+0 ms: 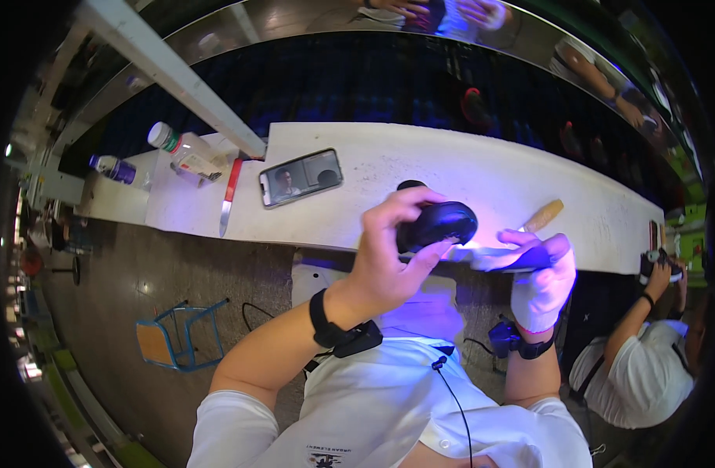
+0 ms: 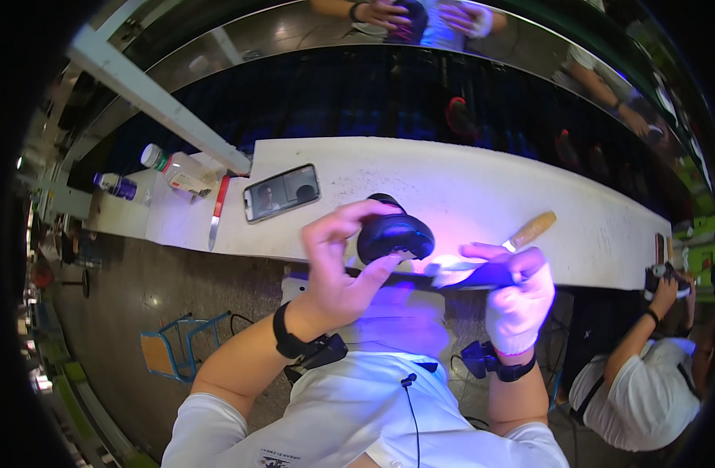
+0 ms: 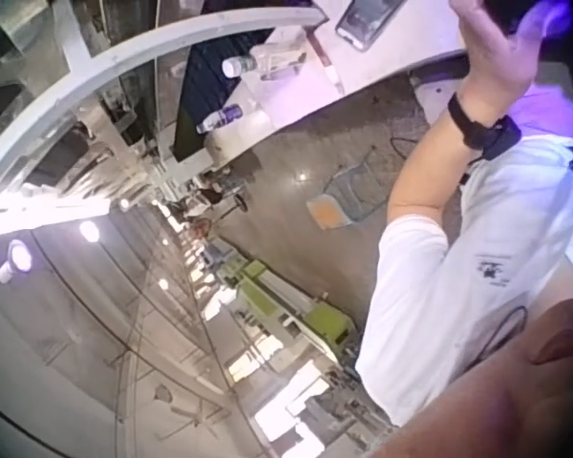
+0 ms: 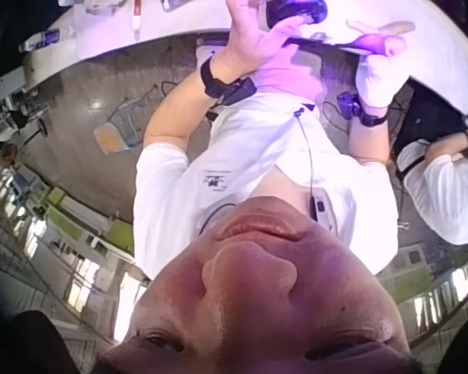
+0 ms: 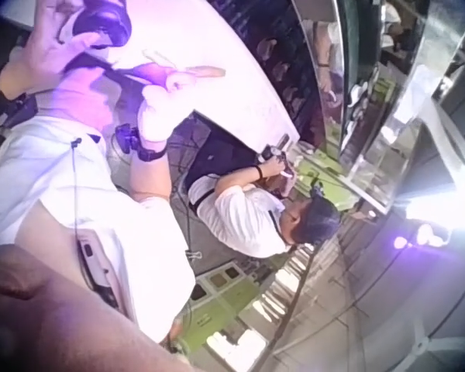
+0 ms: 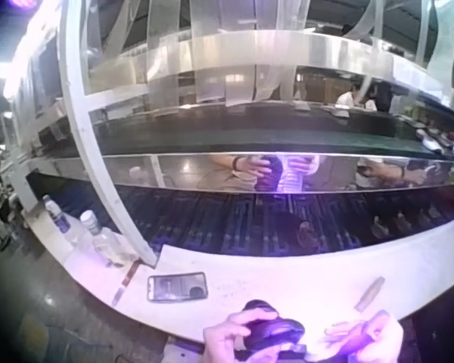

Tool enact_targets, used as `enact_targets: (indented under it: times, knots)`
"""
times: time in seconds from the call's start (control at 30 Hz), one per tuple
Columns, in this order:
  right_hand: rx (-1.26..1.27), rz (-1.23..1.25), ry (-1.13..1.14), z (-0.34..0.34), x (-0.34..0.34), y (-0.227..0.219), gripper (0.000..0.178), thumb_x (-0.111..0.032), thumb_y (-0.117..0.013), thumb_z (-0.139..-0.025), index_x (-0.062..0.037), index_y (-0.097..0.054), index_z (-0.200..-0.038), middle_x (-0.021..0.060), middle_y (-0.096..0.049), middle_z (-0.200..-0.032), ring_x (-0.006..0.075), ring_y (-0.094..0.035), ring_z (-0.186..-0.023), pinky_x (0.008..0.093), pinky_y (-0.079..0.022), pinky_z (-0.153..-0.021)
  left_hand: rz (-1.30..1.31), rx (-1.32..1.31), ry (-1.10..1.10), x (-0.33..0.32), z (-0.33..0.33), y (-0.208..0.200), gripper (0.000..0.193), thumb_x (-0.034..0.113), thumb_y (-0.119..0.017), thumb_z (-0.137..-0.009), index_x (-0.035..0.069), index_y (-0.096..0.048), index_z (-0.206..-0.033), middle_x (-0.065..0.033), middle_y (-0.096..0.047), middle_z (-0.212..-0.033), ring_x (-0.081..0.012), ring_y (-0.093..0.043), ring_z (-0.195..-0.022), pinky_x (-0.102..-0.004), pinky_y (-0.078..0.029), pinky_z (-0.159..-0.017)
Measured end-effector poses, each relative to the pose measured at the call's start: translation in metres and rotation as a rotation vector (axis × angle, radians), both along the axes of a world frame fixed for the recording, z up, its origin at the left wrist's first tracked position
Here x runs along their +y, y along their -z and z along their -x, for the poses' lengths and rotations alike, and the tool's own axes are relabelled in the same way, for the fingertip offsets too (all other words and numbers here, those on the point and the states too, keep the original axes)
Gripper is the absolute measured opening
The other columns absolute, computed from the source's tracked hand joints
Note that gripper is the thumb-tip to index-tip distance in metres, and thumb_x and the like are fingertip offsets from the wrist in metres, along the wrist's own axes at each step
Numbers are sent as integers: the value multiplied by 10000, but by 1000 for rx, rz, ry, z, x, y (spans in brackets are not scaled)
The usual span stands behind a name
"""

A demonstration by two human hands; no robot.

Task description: Inspecting shoes for quality and applying marking/correction as part of the manufacturing process.

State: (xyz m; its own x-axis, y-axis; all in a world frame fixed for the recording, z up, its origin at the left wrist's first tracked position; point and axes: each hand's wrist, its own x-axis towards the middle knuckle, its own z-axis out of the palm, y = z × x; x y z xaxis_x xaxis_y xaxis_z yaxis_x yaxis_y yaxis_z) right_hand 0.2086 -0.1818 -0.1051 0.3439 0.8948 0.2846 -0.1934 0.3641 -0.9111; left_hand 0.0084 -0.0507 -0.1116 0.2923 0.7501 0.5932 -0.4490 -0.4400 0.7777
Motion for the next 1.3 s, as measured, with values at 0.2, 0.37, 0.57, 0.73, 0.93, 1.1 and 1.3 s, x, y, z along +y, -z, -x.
enact_targets:
  times: [0.2, 0.37, 0.57, 0.73, 0.93, 1.1, 1.3]
  knots:
    - [250, 70, -160, 48, 20, 0, 341, -45, -894, -814, -38, -582, -953, 343, -572, -1476, 439, -573, -1389, 536, -480, -1153, -344, 485, 23, -3, 40, -10, 322, 2, -806, -890, 44, -589, -1123, -306, -687, -1332, -465, -724, -1161, -460, -585, -1007]
    - [199, -51, -64, 68, 21, 12, 335, -44, -894, -824, -39, -584, -952, 350, -578, -1472, 414, -566, -1404, 529, -467, -1162, -159, 485, 133, -23, 61, -4, 223, 56, -695, -1006, 18, -575, -1189, -360, -614, -1427, -487, -625, -1336, -509, -481, -1138]
    - [-20, -115, 29, 72, 16, 21, 362, -89, -913, -821, -72, -585, -972, 331, -642, -1406, 433, -579, -1400, 607, -309, -1251, 133, 190, 111, -55, 44, 9, 444, 239, -833, -950, 44, -488, -1151, -401, -559, -1467, -505, -459, -1486, -595, -278, -1256]
    - [-106, -170, 21, 72, 15, 28, 397, -102, -923, -816, -96, -564, -985, 305, -663, -1388, 447, -599, -1379, 628, -274, -1263, 233, 189, 80, -66, 50, 17, 436, 216, -844, -940, 52, -476, -1107, -413, -552, -1465, -504, -437, -1503, -602, -250, -1268]
    - [-205, -175, -30, 67, 17, 24, 452, -176, -931, -817, -137, -515, -988, 297, -687, -1349, 485, -603, -1365, 659, -338, -1222, 216, 156, 91, -57, 49, 3, 395, 201, -840, -942, 50, -508, -1094, -376, -587, -1436, -474, -485, -1466, -593, -257, -1266]
    - [-381, -93, -31, 65, 20, 13, 466, -191, -988, -720, -77, -620, -983, 243, -725, -1291, 380, -712, -1210, 499, -521, -1075, -114, 630, 140, -22, 64, -26, 539, 498, -612, -1062, 7, -661, -1277, -172, -677, -1240, -329, -573, -1155, -450, -440, -1045]
    - [-603, -89, 139, 72, 30, 32, 598, -267, -1017, -627, -55, -707, -1092, 151, -727, -1297, 330, -727, -1117, 419, -579, -967, -26, 512, 63, -23, 65, -21, 351, 345, -573, -1099, 16, -659, -1185, -204, -701, -1247, -346, -590, -1209, -489, -426, -1108]
